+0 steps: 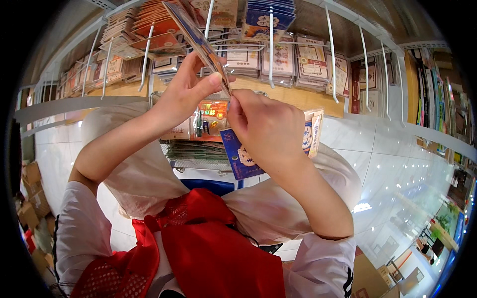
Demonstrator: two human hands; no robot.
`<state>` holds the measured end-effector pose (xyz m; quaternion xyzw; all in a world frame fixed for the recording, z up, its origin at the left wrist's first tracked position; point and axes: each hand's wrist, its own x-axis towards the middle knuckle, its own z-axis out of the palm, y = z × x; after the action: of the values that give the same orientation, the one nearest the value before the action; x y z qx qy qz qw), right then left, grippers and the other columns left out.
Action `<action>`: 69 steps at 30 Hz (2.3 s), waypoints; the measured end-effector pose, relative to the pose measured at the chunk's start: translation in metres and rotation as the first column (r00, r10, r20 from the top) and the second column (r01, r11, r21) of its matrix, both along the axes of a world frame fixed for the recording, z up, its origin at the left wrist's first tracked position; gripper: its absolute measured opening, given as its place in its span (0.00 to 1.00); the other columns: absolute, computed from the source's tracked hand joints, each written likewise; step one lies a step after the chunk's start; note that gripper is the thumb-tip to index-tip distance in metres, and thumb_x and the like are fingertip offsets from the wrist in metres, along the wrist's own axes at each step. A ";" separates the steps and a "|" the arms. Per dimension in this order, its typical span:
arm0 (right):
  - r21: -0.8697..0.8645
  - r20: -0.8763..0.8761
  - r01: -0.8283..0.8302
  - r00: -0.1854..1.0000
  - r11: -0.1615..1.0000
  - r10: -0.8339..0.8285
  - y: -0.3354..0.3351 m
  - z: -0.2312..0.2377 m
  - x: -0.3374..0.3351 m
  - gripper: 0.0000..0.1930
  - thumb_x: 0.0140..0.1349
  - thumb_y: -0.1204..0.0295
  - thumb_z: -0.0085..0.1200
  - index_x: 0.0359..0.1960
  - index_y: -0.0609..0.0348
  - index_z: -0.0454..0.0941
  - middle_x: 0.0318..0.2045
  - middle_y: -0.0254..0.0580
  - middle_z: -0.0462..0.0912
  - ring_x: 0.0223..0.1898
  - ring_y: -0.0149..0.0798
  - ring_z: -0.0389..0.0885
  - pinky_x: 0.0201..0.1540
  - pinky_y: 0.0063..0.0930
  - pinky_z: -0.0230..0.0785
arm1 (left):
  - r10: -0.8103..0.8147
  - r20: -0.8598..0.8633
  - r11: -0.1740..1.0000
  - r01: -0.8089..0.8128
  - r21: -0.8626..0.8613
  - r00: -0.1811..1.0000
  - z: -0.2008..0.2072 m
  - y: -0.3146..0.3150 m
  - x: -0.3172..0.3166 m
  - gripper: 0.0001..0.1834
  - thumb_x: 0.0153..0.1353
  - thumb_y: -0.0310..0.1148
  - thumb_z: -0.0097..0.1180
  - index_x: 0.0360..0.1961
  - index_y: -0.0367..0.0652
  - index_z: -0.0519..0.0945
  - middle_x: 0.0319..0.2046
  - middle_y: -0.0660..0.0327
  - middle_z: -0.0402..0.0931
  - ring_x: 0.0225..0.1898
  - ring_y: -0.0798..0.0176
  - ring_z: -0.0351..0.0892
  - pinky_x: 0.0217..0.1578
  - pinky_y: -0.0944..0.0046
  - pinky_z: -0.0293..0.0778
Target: The person sorts through packaged stationery items from a wire basket by hand and places them into the shelf display slots.
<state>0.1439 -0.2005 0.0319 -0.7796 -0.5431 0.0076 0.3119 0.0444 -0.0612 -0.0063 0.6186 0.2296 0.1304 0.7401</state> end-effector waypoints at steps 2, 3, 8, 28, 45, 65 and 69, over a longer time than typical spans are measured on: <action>0.012 0.002 -0.007 1.000 1.000 0.007 0.000 0.000 0.000 0.04 0.52 0.70 0.54 0.24 0.53 0.74 0.16 0.36 0.76 0.15 0.40 0.74 0.17 0.30 0.64 | -0.010 0.071 0.998 0.014 -0.053 0.997 0.005 0.000 0.000 0.48 0.51 0.41 0.63 0.61 0.30 0.43 0.54 0.47 0.61 0.49 0.58 0.72 0.46 0.65 0.70; 0.030 0.015 -0.003 1.000 1.000 0.002 0.000 -0.001 0.000 0.03 0.51 0.70 0.54 0.24 0.53 0.74 0.16 0.36 0.75 0.14 0.39 0.73 0.17 0.30 0.64 | -0.010 0.071 0.998 0.013 -0.053 0.997 0.004 0.000 0.000 0.48 0.51 0.41 0.63 0.61 0.30 0.43 0.54 0.47 0.61 0.49 0.58 0.72 0.46 0.65 0.70; 0.075 0.069 -0.029 0.997 0.997 0.023 0.000 -0.002 0.002 0.04 0.50 0.70 0.56 0.24 0.52 0.73 0.15 0.34 0.75 0.14 0.38 0.73 0.16 0.29 0.63 | -0.082 0.049 0.996 0.079 0.050 0.995 0.003 0.002 -0.002 0.53 0.47 0.39 0.66 0.61 0.31 0.39 0.58 0.44 0.50 0.57 0.51 0.63 0.53 0.56 0.68; 0.016 -0.226 -0.176 0.958 0.984 0.175 -0.003 0.010 0.009 0.06 0.55 0.72 0.52 0.23 0.58 0.73 0.11 0.38 0.73 0.13 0.36 0.74 0.17 0.26 0.64 | -0.214 0.109 0.973 0.222 -0.067 0.971 0.000 -0.002 -0.013 0.41 0.54 0.26 0.55 0.62 0.40 0.42 0.59 0.52 0.51 0.58 0.54 0.62 0.53 0.58 0.66; -0.576 -0.377 -0.437 0.892 0.691 0.250 0.028 -0.079 0.005 0.08 0.53 0.71 0.46 0.23 0.61 0.76 0.19 0.49 0.77 0.25 0.49 0.77 0.28 0.36 0.68 | -0.672 0.130 0.617 0.648 -0.445 0.729 -0.072 -0.011 -0.131 0.47 0.54 0.24 0.52 0.64 0.46 0.32 0.62 0.49 0.47 0.61 0.56 0.58 0.54 0.58 0.64; -0.619 -0.013 -0.077 0.996 0.781 0.088 0.217 -0.252 0.048 0.16 0.47 0.77 0.49 0.41 0.49 0.76 0.37 0.49 0.79 0.41 0.50 0.77 0.43 0.40 0.70 | -0.304 -0.150 0.846 0.194 -0.497 0.941 -0.128 0.034 -0.161 0.43 0.58 0.28 0.53 0.64 0.37 0.35 0.59 0.49 0.52 0.54 0.59 0.66 0.51 0.64 0.67; -0.553 0.069 -0.139 0.975 0.821 0.212 0.218 -0.258 0.051 0.14 0.54 0.76 0.39 0.37 0.55 0.77 0.33 0.52 0.79 0.38 0.51 0.79 0.39 0.41 0.72 | -0.307 -0.143 0.848 0.202 -0.490 0.941 -0.129 0.035 -0.160 0.43 0.58 0.28 0.53 0.64 0.38 0.36 0.60 0.49 0.51 0.54 0.58 0.66 0.51 0.63 0.67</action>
<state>0.1948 0.0174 -0.2258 -0.7814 -0.6067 0.1405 0.0398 -0.1158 -0.0264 -0.1358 0.4569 0.2485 -0.0967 0.8486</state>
